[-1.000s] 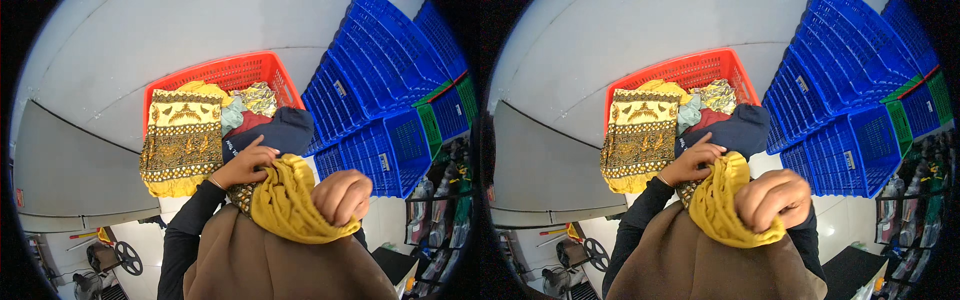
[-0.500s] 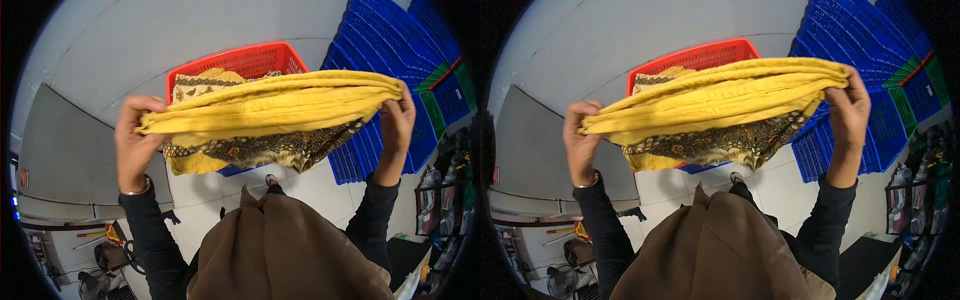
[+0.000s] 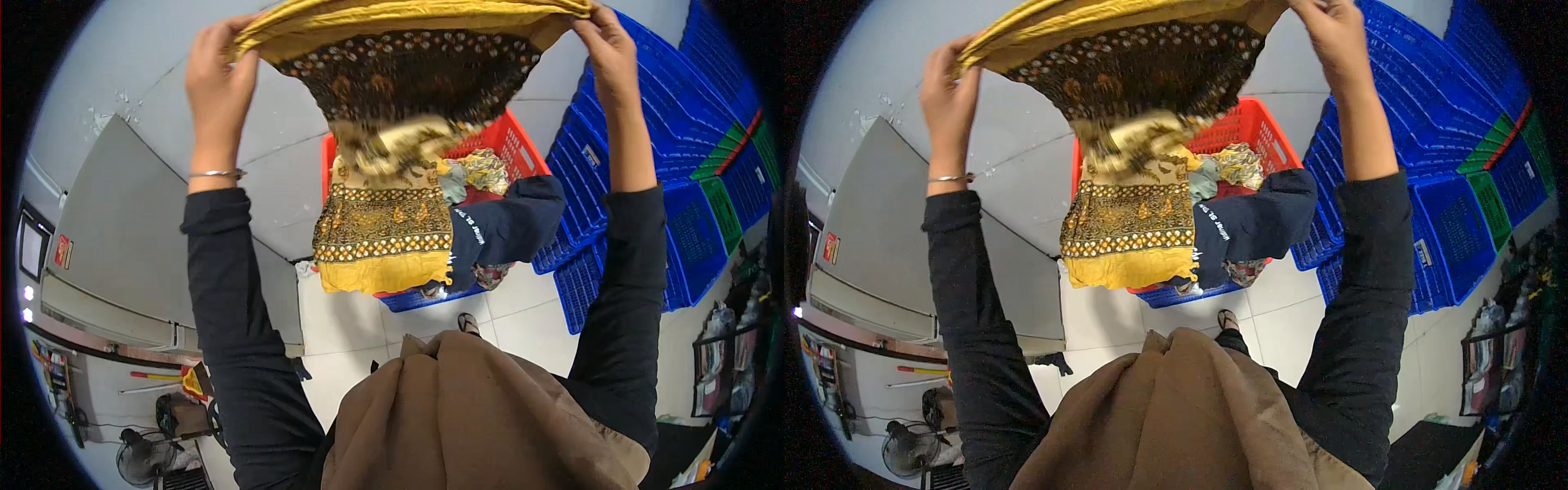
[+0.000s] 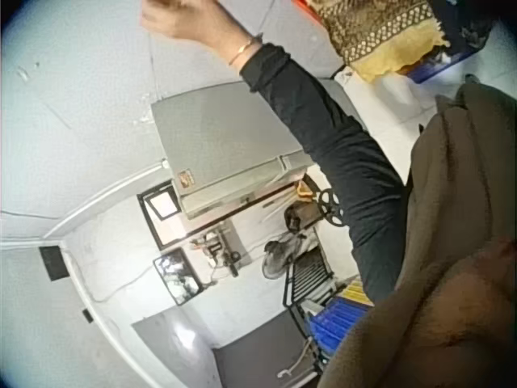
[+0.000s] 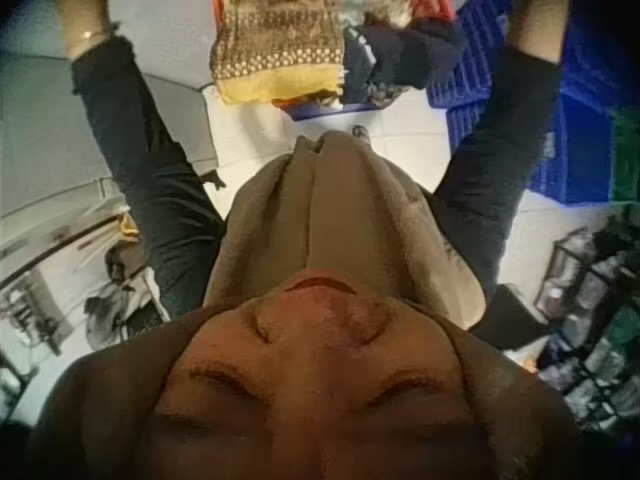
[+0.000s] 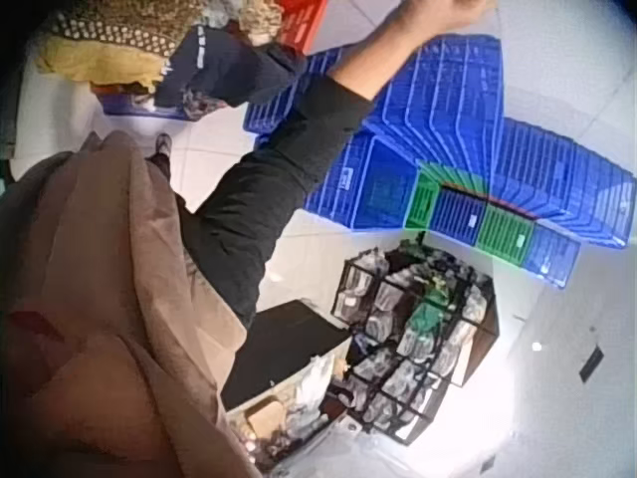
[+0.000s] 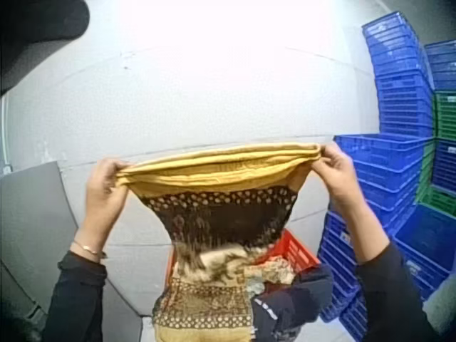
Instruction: Sorting and inspecting yellow patterned clothing items in a laundry shop.
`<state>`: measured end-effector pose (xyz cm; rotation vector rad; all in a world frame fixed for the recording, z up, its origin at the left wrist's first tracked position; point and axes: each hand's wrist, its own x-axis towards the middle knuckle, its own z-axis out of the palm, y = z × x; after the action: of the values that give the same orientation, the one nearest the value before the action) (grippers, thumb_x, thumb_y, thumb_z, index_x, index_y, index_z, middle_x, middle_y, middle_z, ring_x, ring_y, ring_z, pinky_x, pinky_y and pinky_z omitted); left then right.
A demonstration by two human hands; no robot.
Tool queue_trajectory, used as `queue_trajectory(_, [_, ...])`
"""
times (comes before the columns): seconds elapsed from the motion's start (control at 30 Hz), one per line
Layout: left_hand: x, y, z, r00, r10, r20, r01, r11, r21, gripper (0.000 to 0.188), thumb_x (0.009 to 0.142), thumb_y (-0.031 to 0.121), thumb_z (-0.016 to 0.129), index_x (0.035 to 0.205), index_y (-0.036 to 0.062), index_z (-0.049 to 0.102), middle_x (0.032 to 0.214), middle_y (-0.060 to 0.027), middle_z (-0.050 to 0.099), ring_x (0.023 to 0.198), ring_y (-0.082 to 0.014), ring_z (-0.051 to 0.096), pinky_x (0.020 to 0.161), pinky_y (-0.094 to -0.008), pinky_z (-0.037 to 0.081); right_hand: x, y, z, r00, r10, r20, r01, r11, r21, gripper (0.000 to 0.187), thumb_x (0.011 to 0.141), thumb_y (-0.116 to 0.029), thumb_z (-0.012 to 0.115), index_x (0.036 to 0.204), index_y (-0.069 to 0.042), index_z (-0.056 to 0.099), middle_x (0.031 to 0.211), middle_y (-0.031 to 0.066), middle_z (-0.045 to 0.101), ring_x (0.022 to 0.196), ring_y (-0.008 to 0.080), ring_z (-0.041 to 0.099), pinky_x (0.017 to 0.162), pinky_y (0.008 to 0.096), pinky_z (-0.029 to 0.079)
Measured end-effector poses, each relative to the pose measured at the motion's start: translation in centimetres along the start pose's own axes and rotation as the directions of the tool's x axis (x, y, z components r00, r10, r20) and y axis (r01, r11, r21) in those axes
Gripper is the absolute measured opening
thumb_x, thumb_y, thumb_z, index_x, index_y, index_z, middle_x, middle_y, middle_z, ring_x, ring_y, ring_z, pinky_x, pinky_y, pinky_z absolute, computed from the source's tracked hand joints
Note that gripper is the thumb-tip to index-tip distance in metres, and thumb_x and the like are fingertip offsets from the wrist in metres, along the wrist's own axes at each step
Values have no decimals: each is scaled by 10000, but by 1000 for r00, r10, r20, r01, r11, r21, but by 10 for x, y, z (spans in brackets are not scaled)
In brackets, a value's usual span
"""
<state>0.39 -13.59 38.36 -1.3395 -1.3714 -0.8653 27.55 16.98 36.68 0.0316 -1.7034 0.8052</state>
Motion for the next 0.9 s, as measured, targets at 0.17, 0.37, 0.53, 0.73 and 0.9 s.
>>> queue_trajectory(0.17, [-68, 2, -50, 990, 23, 137, -43, 989, 142, 232, 665, -32, 633, 868, 76, 604, 785, -49, 552, 761, -234, 524, 944, -383, 403, -65, -4, 17, 967, -148, 208, 204, 939, -278, 184, 725, -78, 603, 900, -22, 620, 934, 41, 606, 943, 187, 534, 845, 298, 395])
queue_trajectory(0.37, [-265, 48, -63, 825, -80, 559, -16, 986, 164, 161, 666, 135, 703, 696, 123, 545, 673, -14, 440, 662, -180, 494, 978, -497, 323, -239, 25, 56, 769, 162, 618, 159, 888, -431, 285, 609, 30, 560, 788, -176, 640, 787, 9, 532, 843, 229, 479, 867, 396, 307])
queue_trajectory(0.53, [-380, 90, -61, 581, -333, 743, 308, 935, 179, 102, 729, 89, 630, 803, 158, 635, 747, -20, 491, 796, -203, 509, 992, -501, 294, -362, 46, 81, 665, 465, 585, -185, 860, -475, 247, 644, 11, 578, 804, -163, 648, 815, -14, 550, 878, 201, 473, 898, 379, 287])
queue_trajectory(0.73, [-363, 73, -33, 383, -440, 812, 475, 848, 235, 97, 699, 153, 680, 768, 112, 626, 806, -22, 570, 825, -217, 555, 927, -458, 364, -349, 79, 81, 359, 607, 709, -406, 785, -467, 162, 757, -75, 610, 901, -110, 676, 787, 51, 620, 762, 234, 564, 744, 336, 434])
queue_trajectory(0.9, [-295, 12, 23, 305, -690, 656, 835, 525, 164, 114, 778, 137, 634, 761, 28, 604, 760, -107, 611, 707, -238, 590, 646, -319, 453, -259, 137, 69, 325, 796, 511, -929, 370, 14, 219, 878, -174, 545, 973, 6, 627, 716, 39, 601, 623, 104, 559, 571, 232, 456])
